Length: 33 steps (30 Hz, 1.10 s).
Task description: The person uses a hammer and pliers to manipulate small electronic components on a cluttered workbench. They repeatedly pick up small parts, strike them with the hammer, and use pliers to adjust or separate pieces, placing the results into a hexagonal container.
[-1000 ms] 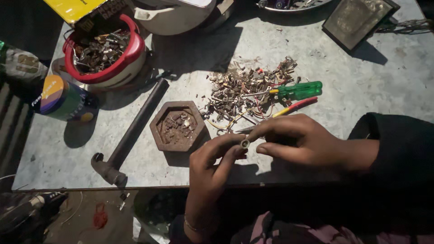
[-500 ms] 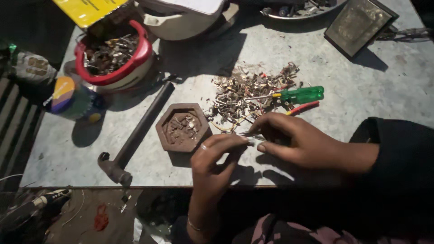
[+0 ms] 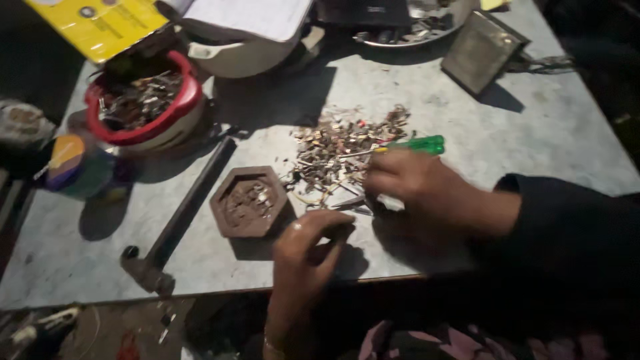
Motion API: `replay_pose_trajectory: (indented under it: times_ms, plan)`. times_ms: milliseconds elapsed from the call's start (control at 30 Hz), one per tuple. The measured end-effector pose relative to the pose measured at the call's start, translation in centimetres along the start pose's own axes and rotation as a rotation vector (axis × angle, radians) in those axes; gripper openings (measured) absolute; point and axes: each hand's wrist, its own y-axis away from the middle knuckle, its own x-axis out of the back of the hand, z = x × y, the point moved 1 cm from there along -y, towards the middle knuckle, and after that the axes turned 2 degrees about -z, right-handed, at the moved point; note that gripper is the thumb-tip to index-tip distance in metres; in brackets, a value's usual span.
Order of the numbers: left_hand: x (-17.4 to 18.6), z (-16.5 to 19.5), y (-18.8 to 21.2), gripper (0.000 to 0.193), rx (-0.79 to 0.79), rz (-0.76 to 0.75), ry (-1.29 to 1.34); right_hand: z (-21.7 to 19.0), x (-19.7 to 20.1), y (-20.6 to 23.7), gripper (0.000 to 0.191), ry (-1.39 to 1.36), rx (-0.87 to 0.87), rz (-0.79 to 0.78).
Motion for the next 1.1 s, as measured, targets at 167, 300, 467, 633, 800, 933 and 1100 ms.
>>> replay_pose_trajectory:
  times_ms: [167, 300, 467, 633, 800, 933, 1100]
  plan:
    - [-0.4, 0.3, 0.2, 0.023, 0.111, 0.1, 0.071, 8.6, 3.7, -0.2, 0.019, 0.758, -0.159, 0.115]
    - [-0.2, 0.4, 0.3, 0.022, 0.107, 0.083, 0.057, 13.9, 5.7, 1.8, 0.016, 1.039, -0.227, 0.141]
    - [0.1, 0.0, 0.4, 0.02, 0.069, 0.087, 0.06, 15.2, 5.9, 2.9, 0.013, 1.033, -0.253, 0.128]
    - [0.2, -0.2, 0.3, 0.021, 0.077, 0.084, 0.083, 15.2, 6.1, 2.7, 0.008, 1.035, -0.283, 0.102]
    - [0.4, 0.1, 0.1, 0.022, 0.067, 0.069, 0.105, 14.4, 6.3, 2.2, 0.014, 1.082, -0.306, 0.09]
    - [0.4, 0.3, -0.2, 0.025, 0.018, 0.073, 0.06, 11.1, 3.5, 0.0, 0.016, 0.082, -0.508, 0.149]
    - [0.1, 0.7, -0.3, 0.034, -0.126, 0.08, -0.054, 3.4, -1.9, -0.4, 0.02, -0.809, -0.462, -0.086]
